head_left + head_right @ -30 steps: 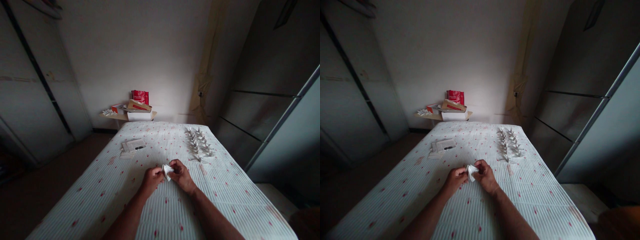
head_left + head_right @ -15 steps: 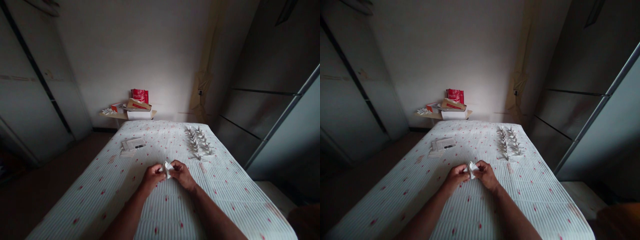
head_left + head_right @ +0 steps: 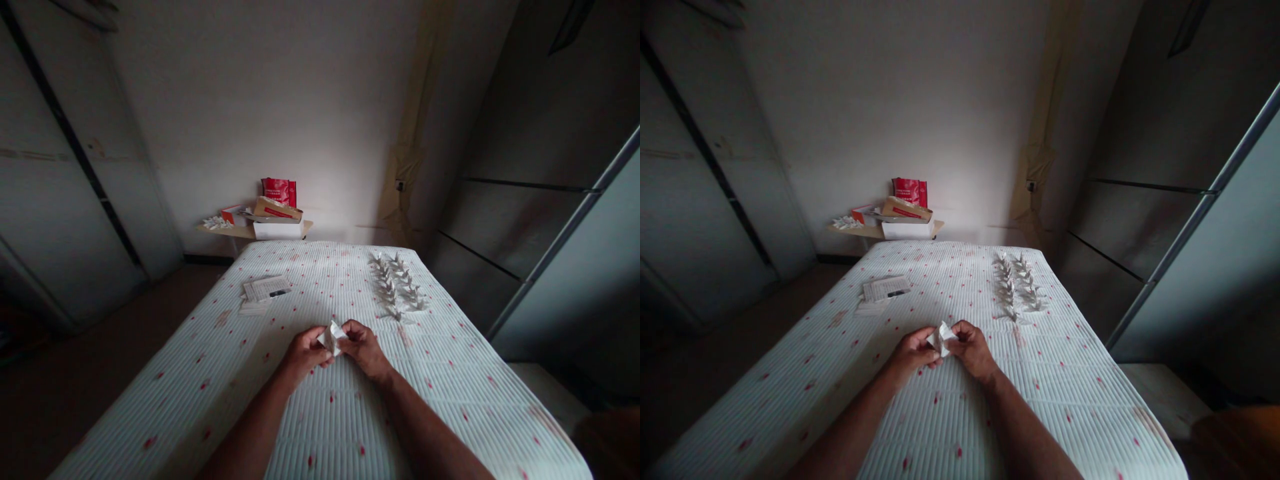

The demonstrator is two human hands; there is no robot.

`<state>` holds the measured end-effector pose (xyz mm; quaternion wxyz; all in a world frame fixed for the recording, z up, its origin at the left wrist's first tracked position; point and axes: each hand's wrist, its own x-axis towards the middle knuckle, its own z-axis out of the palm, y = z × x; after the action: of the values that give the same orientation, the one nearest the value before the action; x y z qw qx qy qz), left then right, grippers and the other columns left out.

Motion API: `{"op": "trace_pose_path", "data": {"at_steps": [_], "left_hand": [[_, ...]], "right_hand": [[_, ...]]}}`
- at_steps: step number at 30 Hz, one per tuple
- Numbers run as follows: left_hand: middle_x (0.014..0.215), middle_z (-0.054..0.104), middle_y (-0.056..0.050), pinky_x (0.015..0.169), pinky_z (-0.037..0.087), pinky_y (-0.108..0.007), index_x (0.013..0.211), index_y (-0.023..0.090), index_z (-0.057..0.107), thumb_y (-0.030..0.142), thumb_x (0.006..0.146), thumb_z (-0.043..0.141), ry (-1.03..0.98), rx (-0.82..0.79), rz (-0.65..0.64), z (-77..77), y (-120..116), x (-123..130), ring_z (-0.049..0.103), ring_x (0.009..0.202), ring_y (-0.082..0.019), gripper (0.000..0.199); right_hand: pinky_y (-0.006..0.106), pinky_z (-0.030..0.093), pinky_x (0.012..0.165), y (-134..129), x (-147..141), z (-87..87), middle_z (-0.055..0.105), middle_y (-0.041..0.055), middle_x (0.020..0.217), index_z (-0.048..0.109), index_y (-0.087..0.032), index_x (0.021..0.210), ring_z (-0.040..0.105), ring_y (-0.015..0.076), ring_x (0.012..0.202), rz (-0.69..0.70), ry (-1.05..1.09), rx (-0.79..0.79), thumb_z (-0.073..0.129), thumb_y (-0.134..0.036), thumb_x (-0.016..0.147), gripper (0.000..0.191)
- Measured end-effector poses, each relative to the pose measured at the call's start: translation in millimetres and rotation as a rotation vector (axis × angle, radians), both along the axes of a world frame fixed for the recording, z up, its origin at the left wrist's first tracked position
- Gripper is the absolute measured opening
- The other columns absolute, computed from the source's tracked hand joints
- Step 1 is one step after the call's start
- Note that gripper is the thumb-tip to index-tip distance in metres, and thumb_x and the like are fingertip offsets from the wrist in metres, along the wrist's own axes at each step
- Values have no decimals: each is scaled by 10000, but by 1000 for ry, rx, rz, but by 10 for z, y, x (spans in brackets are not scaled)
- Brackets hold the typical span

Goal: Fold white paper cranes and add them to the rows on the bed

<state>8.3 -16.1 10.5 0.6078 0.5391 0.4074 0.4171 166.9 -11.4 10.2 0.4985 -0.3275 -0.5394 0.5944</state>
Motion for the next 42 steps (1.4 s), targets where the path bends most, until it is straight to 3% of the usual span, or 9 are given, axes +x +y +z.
{"op": "trace_pose_path", "data": {"at_steps": [7,13,21,27,34,37,42], "left_hand": [[611,630,3,438,387,-196,977,107,572,228,554,630,26,32,95,-32,-9,63,554,471,-111,443],[532,604,5,445,387,-195,770,128,562,270,575,604,108,34,127,33,-42,56,538,463,-109,244],[452,534,38,356,245,-169,667,155,525,313,612,559,186,110,177,-10,-28,34,370,356,-60,171],[421,461,77,340,208,-163,654,175,509,259,597,517,230,84,184,6,-36,47,319,338,-53,102],[420,468,71,378,249,-160,638,175,507,259,606,523,239,60,206,62,-89,87,388,369,-62,92],[475,534,40,410,296,-173,672,166,516,276,606,542,166,32,136,96,-94,64,443,415,-76,130],[667,603,17,567,407,-208,824,162,535,236,478,669,-66,-26,28,106,-64,68,546,592,-112,379]], "right_hand": [[222,392,526,-12,-13,23,577,-38,581,511,-169,671,504,93,517,-10,4,2,742,-351,605,302],[221,388,532,-36,-16,43,584,-34,584,530,-163,673,501,91,520,9,-16,3,731,-338,613,273],[231,388,533,-59,-20,82,588,-13,548,595,-148,642,506,105,519,20,-155,67,659,-389,679,252],[227,385,529,-49,-9,49,577,-13,560,582,-144,654,515,104,512,14,-216,97,614,-399,729,268],[202,357,493,-42,-14,28,543,-30,537,550,-153,639,472,85,492,22,-232,99,612,-382,732,255],[203,360,482,-36,-23,23,542,-30,539,546,-158,648,472,86,484,-2,-236,81,599,-392,738,255],[201,347,462,-35,-51,6,525,-34,528,548,-167,635,454,86,482,-92,-252,101,603,-386,728,244]]}}
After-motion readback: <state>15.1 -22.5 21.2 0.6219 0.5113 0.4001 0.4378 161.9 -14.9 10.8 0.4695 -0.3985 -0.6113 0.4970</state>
